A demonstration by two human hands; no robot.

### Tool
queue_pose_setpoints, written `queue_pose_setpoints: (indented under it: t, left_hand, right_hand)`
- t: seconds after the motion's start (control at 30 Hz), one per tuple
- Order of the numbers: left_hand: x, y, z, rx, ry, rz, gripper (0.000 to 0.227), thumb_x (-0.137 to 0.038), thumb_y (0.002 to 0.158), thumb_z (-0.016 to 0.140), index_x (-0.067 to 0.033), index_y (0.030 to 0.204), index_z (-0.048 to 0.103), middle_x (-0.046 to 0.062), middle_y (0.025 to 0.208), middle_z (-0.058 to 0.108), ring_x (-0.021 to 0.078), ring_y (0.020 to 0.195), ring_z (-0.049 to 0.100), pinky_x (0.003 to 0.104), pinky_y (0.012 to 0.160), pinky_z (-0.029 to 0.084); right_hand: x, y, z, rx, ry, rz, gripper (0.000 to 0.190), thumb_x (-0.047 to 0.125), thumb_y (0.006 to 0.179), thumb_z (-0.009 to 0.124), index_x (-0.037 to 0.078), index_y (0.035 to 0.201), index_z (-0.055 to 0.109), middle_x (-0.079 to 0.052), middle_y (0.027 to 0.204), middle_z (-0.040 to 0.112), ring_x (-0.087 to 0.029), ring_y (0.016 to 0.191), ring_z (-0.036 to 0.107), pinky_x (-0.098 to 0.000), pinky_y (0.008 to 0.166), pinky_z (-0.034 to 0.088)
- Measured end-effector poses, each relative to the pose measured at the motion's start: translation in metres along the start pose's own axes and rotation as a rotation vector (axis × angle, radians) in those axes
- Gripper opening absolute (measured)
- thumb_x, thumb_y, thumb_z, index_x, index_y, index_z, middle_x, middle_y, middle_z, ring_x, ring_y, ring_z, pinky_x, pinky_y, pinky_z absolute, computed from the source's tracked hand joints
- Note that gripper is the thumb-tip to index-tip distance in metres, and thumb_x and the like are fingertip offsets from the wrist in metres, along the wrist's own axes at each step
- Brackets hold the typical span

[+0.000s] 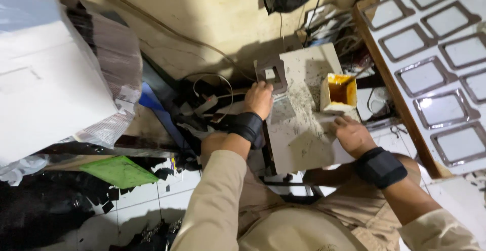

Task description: The person applies a yellow adhesive from a small container onto clear rectangular plastic frames using a brush. They place each coated frame into a brown rectangular mold on the table and repeat the process for several frames.

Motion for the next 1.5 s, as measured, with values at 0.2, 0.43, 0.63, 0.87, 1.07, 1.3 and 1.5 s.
queue_pose_setpoints:
  t: [0.2, 0.43, 0.63, 0.87, 1.07, 1.3, 1.5]
  left_hand:
    - [0.026, 0.017, 0.060, -0.105, 0.110, 0.015, 0.026, -0.022, 0.077, 0.080, -0.0147, 0.096, 0.064, 0.007, 0.099, 0.062, 0.0303, 0.099, 0.065, 0.040, 0.079, 0.060]
    - [0.015, 0.015, 0.034, -0.011, 0.099, 0.007, 0.033, -0.019, 0.085, 0.080, -0.0083, 0.113, 0.065, 0.011, 0.107, 0.058, 0.0313, 0.105, 0.061, 0.040, 0.082, 0.058]
    - [0.014, 0.019, 0.038, -0.110, 0.146, 0.063, 0.034, -0.018, 0.080, 0.081, -0.0059, 0.106, 0.063, 0.011, 0.104, 0.056, 0.0309, 0.102, 0.059, 0.041, 0.078, 0.056]
    - [-0.039, -0.027, -0.034, -0.189, -0.067, 0.156, 0.020, -0.018, 0.080, 0.077, -0.0101, 0.090, 0.061, 0.009, 0.097, 0.056, 0.0347, 0.096, 0.060, 0.044, 0.076, 0.055]
    - [-0.110, -0.109, -0.014, 0.002, -0.128, 0.411, 0.006, 0.000, 0.091, 0.066, 0.0035, 0.096, 0.066, 0.013, 0.094, 0.054, 0.0325, 0.088, 0.054, 0.048, 0.079, 0.053]
    - [-0.111, -0.129, 0.020, 0.376, -0.396, 0.282, 0.049, -0.034, 0.092, 0.075, -0.0016, 0.127, 0.062, 0.024, 0.120, 0.063, 0.0418, 0.109, 0.061, 0.052, 0.082, 0.053]
    - [-0.061, -0.109, 0.036, 0.206, -0.415, 0.051, 0.059, -0.036, 0.093, 0.072, -0.0108, 0.144, 0.056, 0.015, 0.131, 0.065, 0.0330, 0.125, 0.064, 0.042, 0.104, 0.055]
  right_hand:
    - [-0.010, 0.002, -0.017, -0.073, 0.131, 0.086, 0.014, 0.026, 0.096, 0.056, 0.024, 0.109, 0.063, 0.003, 0.100, 0.065, -0.020, 0.103, 0.069, -0.0292, 0.086, 0.060]
    - [-0.002, 0.014, -0.097, -0.187, 0.362, 0.192, 0.019, 0.025, 0.093, 0.066, 0.017, 0.110, 0.064, -0.006, 0.104, 0.070, -0.028, 0.102, 0.072, -0.0360, 0.088, 0.059]
    - [0.003, 0.018, -0.160, -0.251, 0.538, 0.263, 0.013, 0.025, 0.087, 0.075, 0.020, 0.096, 0.067, -0.003, 0.093, 0.069, -0.029, 0.096, 0.072, -0.0380, 0.081, 0.060]
    - [-0.017, 0.007, -0.160, -0.276, 0.814, 0.435, 0.019, 0.018, 0.087, 0.081, 0.018, 0.104, 0.073, -0.010, 0.087, 0.073, -0.035, 0.083, 0.072, -0.0454, 0.072, 0.058]
    - [-0.045, -0.011, -0.181, -0.399, 0.952, 0.370, 0.018, 0.015, 0.102, 0.073, 0.001, 0.113, 0.070, -0.011, 0.107, 0.075, -0.020, 0.088, 0.070, -0.0332, 0.076, 0.054]
    - [-0.062, 0.009, -0.186, -0.421, 1.018, 0.370, 0.007, 0.001, 0.105, 0.071, 0.001, 0.109, 0.066, -0.010, 0.102, 0.072, -0.017, 0.080, 0.062, -0.0305, 0.067, 0.049]
    - [-0.077, 0.046, -0.131, -0.400, 0.858, 0.514, 0.020, 0.014, 0.093, 0.082, 0.016, 0.111, 0.075, -0.007, 0.094, 0.076, -0.032, 0.084, 0.071, -0.0448, 0.076, 0.055]
Point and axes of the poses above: each hand's wrist, its own y-axis towards the middle knuckle, its own z-axis out of the palm, x = y × z, the point moved 4 cm from there along y, towards the middle knuckle
